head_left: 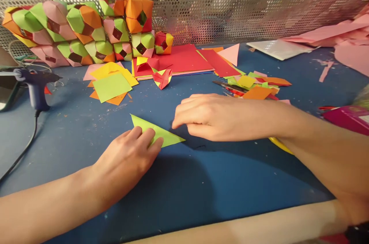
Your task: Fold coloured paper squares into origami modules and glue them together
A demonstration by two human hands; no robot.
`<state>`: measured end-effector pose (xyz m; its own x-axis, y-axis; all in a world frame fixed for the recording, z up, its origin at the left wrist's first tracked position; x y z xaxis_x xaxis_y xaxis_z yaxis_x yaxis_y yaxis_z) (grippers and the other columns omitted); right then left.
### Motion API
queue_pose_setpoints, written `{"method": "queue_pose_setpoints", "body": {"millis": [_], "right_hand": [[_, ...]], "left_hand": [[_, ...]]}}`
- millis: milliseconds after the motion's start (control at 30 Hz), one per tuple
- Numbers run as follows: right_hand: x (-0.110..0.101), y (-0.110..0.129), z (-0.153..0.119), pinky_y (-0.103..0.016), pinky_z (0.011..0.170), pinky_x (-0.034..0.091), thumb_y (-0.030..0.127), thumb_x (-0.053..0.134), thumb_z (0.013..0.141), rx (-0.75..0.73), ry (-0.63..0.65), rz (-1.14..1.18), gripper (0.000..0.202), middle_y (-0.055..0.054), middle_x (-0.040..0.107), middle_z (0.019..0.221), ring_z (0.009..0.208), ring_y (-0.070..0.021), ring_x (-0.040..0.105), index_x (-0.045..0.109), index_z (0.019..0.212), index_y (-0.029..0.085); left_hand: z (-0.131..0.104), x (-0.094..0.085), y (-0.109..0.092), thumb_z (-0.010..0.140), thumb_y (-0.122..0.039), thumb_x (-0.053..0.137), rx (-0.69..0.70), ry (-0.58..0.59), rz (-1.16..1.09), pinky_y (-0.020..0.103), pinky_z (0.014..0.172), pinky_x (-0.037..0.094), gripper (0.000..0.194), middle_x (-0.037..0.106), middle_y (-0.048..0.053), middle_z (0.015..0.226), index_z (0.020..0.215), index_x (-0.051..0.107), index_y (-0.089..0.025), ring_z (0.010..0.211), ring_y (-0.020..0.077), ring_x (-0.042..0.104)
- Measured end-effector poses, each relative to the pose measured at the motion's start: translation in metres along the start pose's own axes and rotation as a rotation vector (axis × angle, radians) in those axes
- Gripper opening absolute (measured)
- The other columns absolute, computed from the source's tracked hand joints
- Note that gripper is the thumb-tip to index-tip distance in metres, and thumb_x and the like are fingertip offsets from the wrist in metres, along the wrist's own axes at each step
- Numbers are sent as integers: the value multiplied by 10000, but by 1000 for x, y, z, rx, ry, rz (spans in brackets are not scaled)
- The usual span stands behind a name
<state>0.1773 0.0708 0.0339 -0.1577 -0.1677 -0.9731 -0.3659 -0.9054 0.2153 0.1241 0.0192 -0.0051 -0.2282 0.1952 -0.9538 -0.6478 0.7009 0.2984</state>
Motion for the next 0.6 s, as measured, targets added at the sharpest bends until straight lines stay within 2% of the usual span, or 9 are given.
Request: {"method": "queue_pose_setpoints", "body": {"millis": [100,233,500,600], "right_hand": [[13,8,6,-331,790,422,64,416,821,-2,44,46,321,-31,655,940,869,-185,563,637,997,217],[27,17,11,-340,812,425,16,410,796,-22,61,95,360,-46,651,950,888,-187,549,607,1033,203],[39,19,35,-340,874,438,56,354,872,-67,42,208,314,-79,598,1102,989,-174,520,545,1100,154],[41,18,51,-373,916,431,29,341,842,-90,43,200,363,-93,584,1155,1051,-185,512,534,1131,135]], "left_hand": [[-2,-2,-9,792,-18,420,39,-33,52,298,542,453,287,522,51,801,1001,580,-131,668,182,499],[-2,1,-14,790,-16,411,41,-28,89,296,513,433,259,519,53,795,948,582,-130,663,179,505],[-2,-2,-19,780,-21,413,27,-128,95,307,469,389,202,537,67,760,806,580,-132,637,195,530],[-3,0,-21,774,-28,430,28,-140,85,305,465,374,180,538,69,748,792,577,-131,632,194,530]]}}
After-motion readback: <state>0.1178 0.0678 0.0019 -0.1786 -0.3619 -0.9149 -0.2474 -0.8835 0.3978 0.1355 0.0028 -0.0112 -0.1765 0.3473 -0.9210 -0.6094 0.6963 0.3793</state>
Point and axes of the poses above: each hand's wrist, its own z-axis towards the middle knuckle, its own x-axis out of the palm, y = z × x, the point moved 10 cm from there along z, towards the middle knuckle
